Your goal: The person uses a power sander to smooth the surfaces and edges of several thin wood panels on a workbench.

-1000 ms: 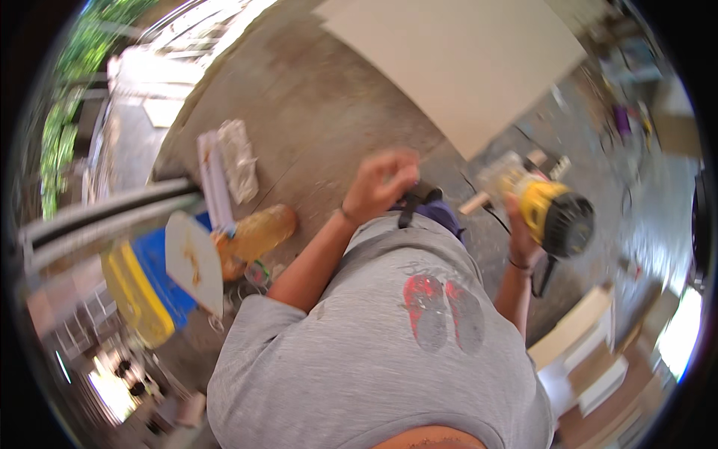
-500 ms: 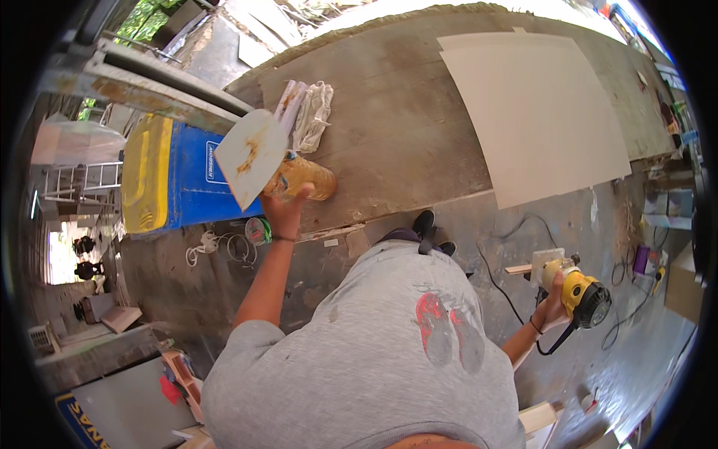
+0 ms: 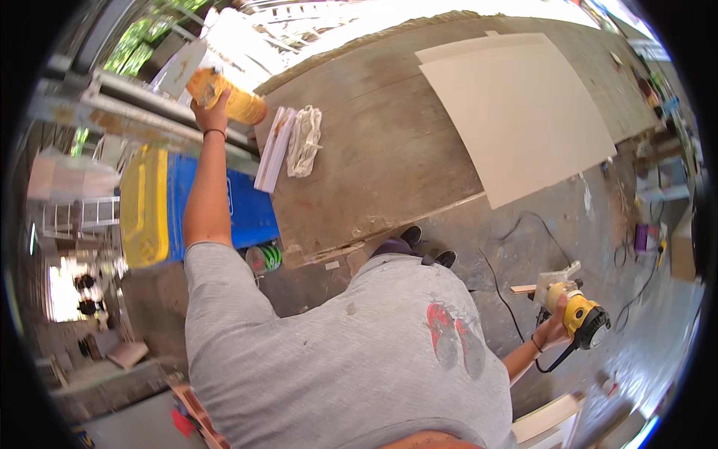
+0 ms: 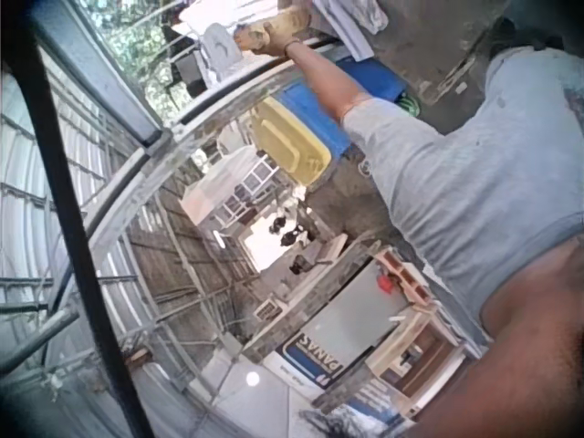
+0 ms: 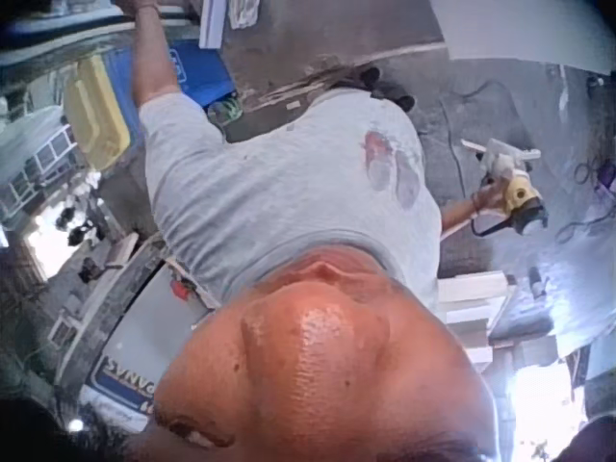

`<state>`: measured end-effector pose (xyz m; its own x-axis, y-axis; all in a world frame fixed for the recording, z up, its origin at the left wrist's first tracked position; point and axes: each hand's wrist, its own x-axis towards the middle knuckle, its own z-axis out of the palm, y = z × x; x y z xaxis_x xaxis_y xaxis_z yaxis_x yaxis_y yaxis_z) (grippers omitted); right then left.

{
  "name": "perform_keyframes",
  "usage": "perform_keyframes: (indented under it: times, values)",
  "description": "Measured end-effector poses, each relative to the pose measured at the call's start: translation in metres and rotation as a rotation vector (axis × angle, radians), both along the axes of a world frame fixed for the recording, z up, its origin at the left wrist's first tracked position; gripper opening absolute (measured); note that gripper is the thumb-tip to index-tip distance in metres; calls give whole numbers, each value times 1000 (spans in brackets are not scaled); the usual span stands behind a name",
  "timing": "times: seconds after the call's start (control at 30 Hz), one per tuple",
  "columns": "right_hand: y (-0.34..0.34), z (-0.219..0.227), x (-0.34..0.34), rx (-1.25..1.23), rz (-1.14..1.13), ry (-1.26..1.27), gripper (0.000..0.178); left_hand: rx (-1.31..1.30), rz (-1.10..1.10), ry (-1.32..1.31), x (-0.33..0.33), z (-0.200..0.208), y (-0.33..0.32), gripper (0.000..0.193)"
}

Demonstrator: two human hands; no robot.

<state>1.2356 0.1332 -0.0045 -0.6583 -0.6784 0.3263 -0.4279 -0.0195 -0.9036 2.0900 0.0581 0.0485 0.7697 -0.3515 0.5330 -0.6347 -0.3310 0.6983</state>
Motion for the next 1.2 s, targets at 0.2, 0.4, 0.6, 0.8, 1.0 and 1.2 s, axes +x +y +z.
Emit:
perform_keyframes:
  times: [0.2,0.4,0.6,0.8,1.0,1.2]
  values:
    - [0,19,34,-76,-91,16,60,151,252,142,54,-94,-39,103]
    - [10,26,40,-87,-126,34,58,75,27,233,105,-111,-57,102]
    - [-4,34,59,-103,-58,27,55,-71,-6,339,5,-76,-31,107]
    - [0,45,61,-47,-47,-85,53,-332,-303,184,-285,-62,-55,89]
    - [3,48,61,-21,57,-89,51,187,-1355,-170,-544,-62,-102,91]
    - [4,46,57,-23,104,-9,52,612,-1494,-437,-615,-97,-145,67]
